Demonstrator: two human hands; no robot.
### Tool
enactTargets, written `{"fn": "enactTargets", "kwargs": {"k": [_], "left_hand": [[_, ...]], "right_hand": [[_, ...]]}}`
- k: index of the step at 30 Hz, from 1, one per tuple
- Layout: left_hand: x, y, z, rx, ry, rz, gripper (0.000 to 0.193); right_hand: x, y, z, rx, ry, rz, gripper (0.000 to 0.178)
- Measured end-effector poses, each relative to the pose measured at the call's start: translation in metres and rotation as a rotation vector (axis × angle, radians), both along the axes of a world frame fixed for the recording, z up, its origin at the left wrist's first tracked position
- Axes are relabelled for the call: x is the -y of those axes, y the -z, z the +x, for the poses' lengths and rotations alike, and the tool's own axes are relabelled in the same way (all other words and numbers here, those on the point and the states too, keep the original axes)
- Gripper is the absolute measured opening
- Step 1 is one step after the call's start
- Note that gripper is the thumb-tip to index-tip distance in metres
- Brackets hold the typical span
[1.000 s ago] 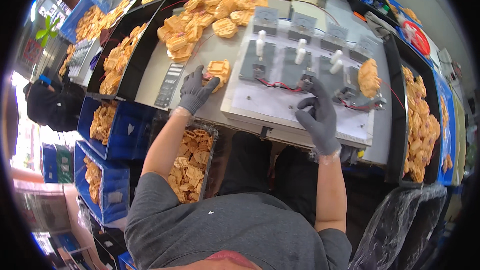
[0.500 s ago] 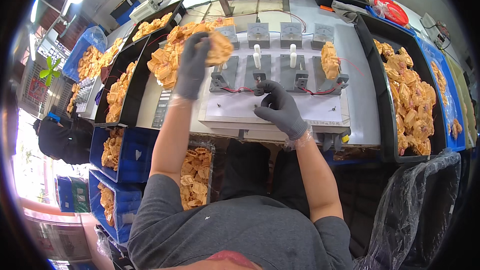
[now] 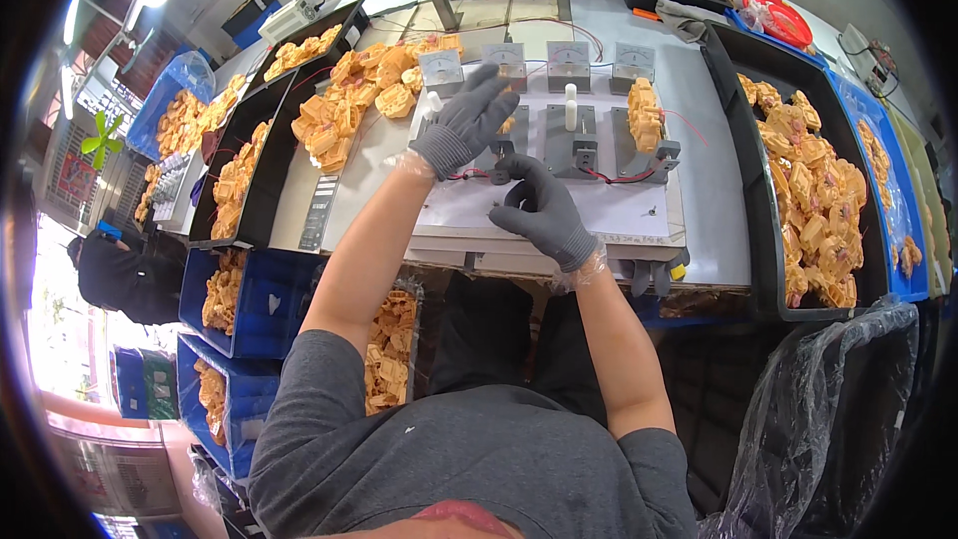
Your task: Assemble toy tank parts by placing them into an assembly jig.
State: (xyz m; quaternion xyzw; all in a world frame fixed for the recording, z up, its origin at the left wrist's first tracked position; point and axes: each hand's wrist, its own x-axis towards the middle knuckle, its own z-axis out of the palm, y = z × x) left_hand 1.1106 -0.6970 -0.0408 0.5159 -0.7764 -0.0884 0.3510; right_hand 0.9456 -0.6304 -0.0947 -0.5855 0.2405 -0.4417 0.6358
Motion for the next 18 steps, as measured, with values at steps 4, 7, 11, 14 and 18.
{"fn": "enactTargets", "kwargs": {"k": [4, 7, 11, 14, 18], "left_hand": [[-0.010, 0.003, -0.004, 0.085, -0.057, 0.009, 0.046], [-0.038, 0.006, -0.015, -0.078, -0.150, -0.227, 0.040], [-0.080, 0.042, -0.021, -0.708, -0.150, -0.265, 0.034], [-0.084, 0.066, -0.022, -0.971, -0.186, -0.039, 0.031], [-0.080, 0.067, -0.017, -1.195, -0.165, 0.096, 0.029]], "right_hand": [[-0.001, 0.002, 0.004, -0.057, 0.082, -0.010, 0.051], [-0.002, 0.016, 0.008, -0.314, 0.272, -0.199, 0.051], [-0.003, 0.014, 0.024, -0.673, 0.420, -0.351, 0.042], [-0.001, 0.007, 0.027, -0.780, 0.445, -0.302, 0.035], [-0.010, -0.001, 0.017, -0.644, 0.442, -0.398, 0.029]]}}
